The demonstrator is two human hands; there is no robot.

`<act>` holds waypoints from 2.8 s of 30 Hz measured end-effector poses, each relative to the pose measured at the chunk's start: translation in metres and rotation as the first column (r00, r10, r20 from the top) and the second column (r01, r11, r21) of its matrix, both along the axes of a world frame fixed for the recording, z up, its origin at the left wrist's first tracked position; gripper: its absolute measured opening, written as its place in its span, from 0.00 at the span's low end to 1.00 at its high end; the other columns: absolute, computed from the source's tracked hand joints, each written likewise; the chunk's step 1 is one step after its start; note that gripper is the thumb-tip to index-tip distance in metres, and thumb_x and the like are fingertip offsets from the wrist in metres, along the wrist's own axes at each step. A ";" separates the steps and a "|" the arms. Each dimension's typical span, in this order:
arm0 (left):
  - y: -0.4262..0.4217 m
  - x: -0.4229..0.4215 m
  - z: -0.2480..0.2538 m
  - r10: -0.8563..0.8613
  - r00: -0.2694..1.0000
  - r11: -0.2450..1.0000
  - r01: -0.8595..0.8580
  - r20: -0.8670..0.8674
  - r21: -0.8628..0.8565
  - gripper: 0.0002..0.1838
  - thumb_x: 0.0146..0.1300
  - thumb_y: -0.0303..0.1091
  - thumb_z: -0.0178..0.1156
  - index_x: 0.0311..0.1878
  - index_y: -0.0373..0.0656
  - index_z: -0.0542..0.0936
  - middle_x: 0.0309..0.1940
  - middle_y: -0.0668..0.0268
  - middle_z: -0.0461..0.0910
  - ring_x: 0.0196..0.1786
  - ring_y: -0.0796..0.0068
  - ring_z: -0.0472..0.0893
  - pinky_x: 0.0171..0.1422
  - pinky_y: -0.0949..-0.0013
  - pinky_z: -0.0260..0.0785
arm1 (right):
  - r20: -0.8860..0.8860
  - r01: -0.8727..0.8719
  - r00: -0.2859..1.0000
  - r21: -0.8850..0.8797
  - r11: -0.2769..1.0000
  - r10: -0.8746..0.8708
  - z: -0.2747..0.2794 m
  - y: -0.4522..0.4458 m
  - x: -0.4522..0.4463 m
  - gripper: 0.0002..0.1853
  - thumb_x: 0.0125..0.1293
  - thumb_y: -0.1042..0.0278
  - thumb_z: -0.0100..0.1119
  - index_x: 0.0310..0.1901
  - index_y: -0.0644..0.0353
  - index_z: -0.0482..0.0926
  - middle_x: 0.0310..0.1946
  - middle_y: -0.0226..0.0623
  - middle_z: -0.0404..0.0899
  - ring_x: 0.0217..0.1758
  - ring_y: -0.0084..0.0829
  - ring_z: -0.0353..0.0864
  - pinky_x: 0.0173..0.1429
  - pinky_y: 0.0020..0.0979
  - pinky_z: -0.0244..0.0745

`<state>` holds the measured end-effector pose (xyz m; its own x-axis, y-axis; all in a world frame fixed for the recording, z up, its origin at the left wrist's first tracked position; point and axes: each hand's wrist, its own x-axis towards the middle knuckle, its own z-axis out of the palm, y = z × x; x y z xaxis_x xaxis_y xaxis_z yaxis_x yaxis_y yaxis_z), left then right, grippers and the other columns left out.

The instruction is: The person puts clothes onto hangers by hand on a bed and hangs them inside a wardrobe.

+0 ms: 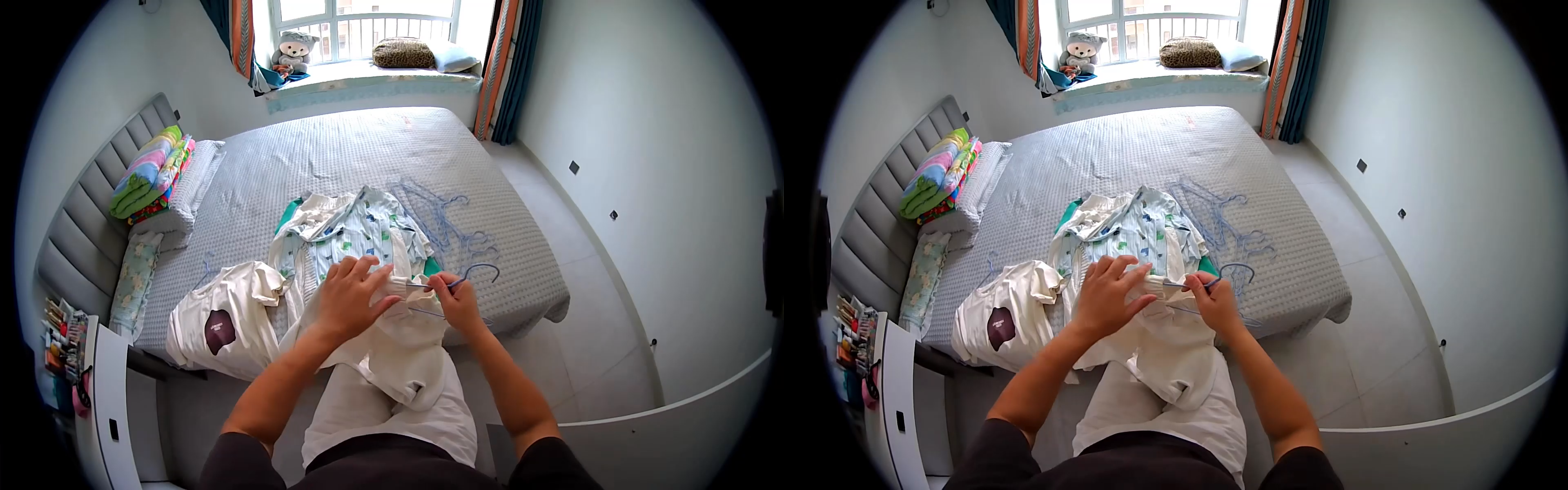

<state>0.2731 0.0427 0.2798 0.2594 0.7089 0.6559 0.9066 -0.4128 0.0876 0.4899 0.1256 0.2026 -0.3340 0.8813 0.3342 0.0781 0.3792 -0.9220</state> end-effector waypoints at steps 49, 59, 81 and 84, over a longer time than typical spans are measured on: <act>-0.093 -0.181 -0.095 0.316 0.024 0.795 0.539 0.948 -0.279 0.09 0.75 0.44 0.54 0.48 0.50 0.76 0.36 0.79 0.77 0.37 0.89 0.75 0.43 0.79 0.70 | 0.489 -0.266 0.767 -0.349 0.899 0.416 0.030 0.034 0.015 0.18 0.71 0.53 0.58 0.52 0.56 0.83 0.40 0.34 0.87 0.39 0.27 0.84 0.45 0.33 0.76; -0.236 -0.249 -0.129 0.289 -0.288 0.938 0.277 0.913 -0.209 0.26 0.72 0.46 0.58 0.66 0.39 0.70 0.57 0.64 0.79 0.58 0.69 0.79 0.61 0.64 0.74 | -0.165 -0.478 0.858 -0.606 0.636 0.487 0.025 0.010 -0.169 0.21 0.75 0.60 0.54 0.64 0.61 0.70 0.50 0.30 0.80 0.48 0.20 0.80 0.52 0.26 0.78; -0.140 -0.435 -0.325 0.741 0.318 0.655 -0.539 0.592 -0.530 0.55 0.58 0.44 0.69 0.79 0.45 0.41 0.75 0.36 0.48 0.77 0.37 0.51 0.79 0.48 0.46 | 0.615 -0.351 0.634 -0.312 0.883 0.469 -0.170 -0.006 -0.463 0.47 0.63 0.52 0.66 0.75 0.61 0.51 0.71 0.57 0.61 0.74 0.48 0.63 0.73 0.37 0.61; -0.122 -0.342 -0.337 0.712 0.296 0.677 -0.528 0.636 -0.513 0.53 0.57 0.42 0.70 0.78 0.43 0.46 0.73 0.34 0.49 0.76 0.36 0.52 0.78 0.48 0.47 | 0.725 -0.367 0.500 -0.318 0.874 0.474 -0.176 -0.023 -0.417 0.41 0.60 0.53 0.69 0.69 0.65 0.62 0.66 0.58 0.66 0.69 0.53 0.68 0.68 0.44 0.67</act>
